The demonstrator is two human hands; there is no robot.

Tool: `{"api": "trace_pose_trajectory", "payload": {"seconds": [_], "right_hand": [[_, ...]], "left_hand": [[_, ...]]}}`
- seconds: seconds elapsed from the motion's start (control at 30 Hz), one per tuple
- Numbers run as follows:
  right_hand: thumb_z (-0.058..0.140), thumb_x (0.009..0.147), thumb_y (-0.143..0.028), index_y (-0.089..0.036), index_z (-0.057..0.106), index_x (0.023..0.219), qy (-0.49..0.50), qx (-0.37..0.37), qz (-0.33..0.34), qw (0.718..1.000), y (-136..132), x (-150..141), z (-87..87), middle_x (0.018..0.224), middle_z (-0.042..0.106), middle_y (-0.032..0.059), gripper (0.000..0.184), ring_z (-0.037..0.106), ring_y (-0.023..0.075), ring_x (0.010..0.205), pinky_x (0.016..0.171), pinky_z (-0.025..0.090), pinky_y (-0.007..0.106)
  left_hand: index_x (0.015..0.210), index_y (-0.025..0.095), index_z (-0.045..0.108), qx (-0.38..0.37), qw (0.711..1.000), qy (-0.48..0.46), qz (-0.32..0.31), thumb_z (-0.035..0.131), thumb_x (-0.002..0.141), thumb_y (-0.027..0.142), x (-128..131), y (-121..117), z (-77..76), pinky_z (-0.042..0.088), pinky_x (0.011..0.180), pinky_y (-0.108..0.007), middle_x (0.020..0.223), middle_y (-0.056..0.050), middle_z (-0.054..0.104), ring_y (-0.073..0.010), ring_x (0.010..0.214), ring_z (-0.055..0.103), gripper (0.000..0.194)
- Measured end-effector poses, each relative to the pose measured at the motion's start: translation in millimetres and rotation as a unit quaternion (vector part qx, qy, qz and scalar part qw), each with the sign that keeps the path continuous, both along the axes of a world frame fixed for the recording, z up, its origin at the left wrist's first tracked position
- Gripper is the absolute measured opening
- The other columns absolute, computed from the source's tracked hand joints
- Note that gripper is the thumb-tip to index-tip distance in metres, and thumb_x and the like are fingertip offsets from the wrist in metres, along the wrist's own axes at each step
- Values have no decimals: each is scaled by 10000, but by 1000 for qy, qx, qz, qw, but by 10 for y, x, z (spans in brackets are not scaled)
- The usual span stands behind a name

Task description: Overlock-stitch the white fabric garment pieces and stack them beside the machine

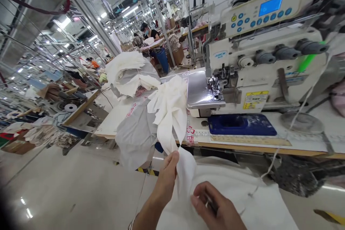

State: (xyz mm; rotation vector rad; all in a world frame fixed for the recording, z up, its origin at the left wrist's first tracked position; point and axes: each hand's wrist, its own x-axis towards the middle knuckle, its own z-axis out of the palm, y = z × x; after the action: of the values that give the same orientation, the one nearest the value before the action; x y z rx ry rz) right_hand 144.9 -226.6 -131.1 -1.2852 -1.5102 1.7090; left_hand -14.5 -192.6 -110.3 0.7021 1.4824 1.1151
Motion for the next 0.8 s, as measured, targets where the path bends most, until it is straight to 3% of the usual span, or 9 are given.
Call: {"api": "trace_pose_trajectory", "payload": {"seconds": [0.13, 0.23, 0.33, 0.6, 0.8], "right_hand": [[442, 808, -735, -208, 605, 858, -44, 4, -11, 999, 425, 93, 2, 870, 565, 56, 555, 537, 210, 846, 698, 452, 268], [456, 729, -817, -171, 570, 728, -24, -62, 67, 996, 812, -16, 113, 669, 451, 11, 657, 400, 128, 581, 501, 323, 238], [548, 681, -806, -164, 493, 627, 13, -90, 126, 988, 1037, -198, 231, 561, 340, -44, 647, 253, 76, 503, 452, 166, 215], [677, 670, -694, -160, 475, 581, 48, -110, 137, 983, 1103, -510, 222, 487, 343, -64, 578, 219, 53, 471, 441, 113, 221], [695, 658, -676, -172, 452, 579, 60, -116, 117, 985, 1088, -539, 193, 471, 303, -85, 565, 183, 47, 452, 439, 95, 229]], "left_hand": [[733, 156, 515, 80, 993, 82, -17, 551, 806, 657, -89, -142, -69, 333, 613, -224, 687, 22, 429, -115, 670, 385, 507], [809, 137, 565, 97, 992, 66, -36, 575, 807, 630, -136, -170, -35, 326, 608, -227, 693, 9, 471, -113, 654, 391, 493], [853, 123, 584, 79, 996, 8, -33, 608, 797, 598, -172, -202, 1, 324, 606, -225, 724, -5, 507, -107, 650, 388, 479], [800, 122, 554, 71, 996, -3, -49, 611, 799, 588, -273, -291, -57, 304, 597, -223, 697, 6, 459, -101, 645, 365, 470], [751, 132, 528, 75, 993, 25, -90, 571, 822, 584, -297, -307, 16, 285, 581, -222, 680, 12, 438, -95, 625, 333, 460]]}}
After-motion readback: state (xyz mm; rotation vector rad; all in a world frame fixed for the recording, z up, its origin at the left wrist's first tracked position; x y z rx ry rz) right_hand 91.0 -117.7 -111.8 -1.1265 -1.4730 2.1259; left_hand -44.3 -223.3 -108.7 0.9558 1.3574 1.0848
